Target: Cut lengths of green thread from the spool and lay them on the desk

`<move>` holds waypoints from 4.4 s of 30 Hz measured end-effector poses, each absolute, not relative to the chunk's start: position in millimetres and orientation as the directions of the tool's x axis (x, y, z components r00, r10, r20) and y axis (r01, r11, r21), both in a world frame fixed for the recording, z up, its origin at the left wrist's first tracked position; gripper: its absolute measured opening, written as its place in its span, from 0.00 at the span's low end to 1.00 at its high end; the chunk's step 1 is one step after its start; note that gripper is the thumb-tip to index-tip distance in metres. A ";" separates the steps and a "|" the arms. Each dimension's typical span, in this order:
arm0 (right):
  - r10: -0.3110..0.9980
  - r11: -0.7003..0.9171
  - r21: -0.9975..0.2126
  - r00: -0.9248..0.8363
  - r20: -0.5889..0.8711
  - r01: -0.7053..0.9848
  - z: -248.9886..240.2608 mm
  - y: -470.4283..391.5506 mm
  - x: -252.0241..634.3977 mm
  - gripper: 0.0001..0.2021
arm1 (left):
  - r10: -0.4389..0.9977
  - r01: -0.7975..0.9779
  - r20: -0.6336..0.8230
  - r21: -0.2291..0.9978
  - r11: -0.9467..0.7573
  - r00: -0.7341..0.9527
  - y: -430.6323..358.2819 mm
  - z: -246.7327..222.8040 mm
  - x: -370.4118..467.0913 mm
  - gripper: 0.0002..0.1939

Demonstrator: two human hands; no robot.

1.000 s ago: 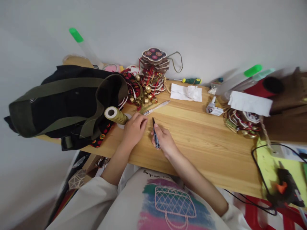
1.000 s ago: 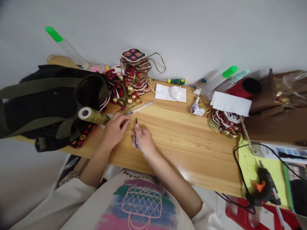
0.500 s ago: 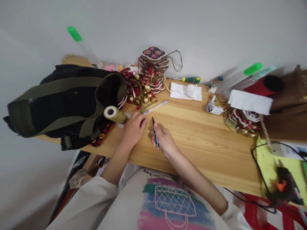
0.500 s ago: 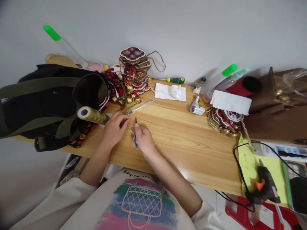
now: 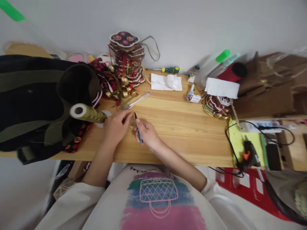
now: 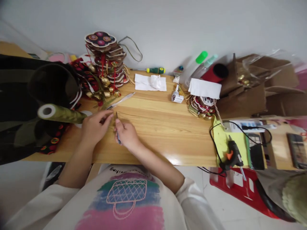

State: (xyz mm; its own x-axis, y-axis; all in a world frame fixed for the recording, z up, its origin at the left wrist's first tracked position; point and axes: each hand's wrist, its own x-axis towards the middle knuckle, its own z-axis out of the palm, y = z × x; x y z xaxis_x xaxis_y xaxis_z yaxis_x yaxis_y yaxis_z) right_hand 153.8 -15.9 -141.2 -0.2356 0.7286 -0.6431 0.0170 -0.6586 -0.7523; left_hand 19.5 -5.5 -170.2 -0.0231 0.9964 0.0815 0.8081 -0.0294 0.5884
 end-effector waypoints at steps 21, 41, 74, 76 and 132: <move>0.778 -0.576 -0.817 -0.297 -0.554 0.017 -150.6 -26.0 164.2 0.22 | 0.998 0.792 0.056 0.610 -0.018 -0.021 -7.0 -167.1 25.9 0.11; 0.764 -0.598 -0.801 -0.291 -0.577 0.019 -149.8 -23.6 162.6 0.23 | 0.997 0.784 0.076 0.618 -0.064 0.022 -7.9 -170.2 21.3 0.13; 0.777 -0.565 -0.825 -0.346 -0.526 -0.015 -147.8 -27.5 166.9 0.25 | 1.000 0.643 0.013 0.766 0.006 -0.024 -7.6 -162.1 22.0 0.15; 0.775 -0.558 -0.829 -0.380 -0.505 -0.036 -140.5 -31.0 172.3 0.25 | 0.998 0.482 -0.063 0.875 0.052 0.007 -7.8 -156.4 20.3 0.18; 0.967 -0.186 -0.979 -0.194 -0.167 -0.082 -74.8 -51.4 229.1 0.17 | 0.878 0.127 0.118 0.972 -0.198 0.464 -36.8 -86.0 52.8 0.18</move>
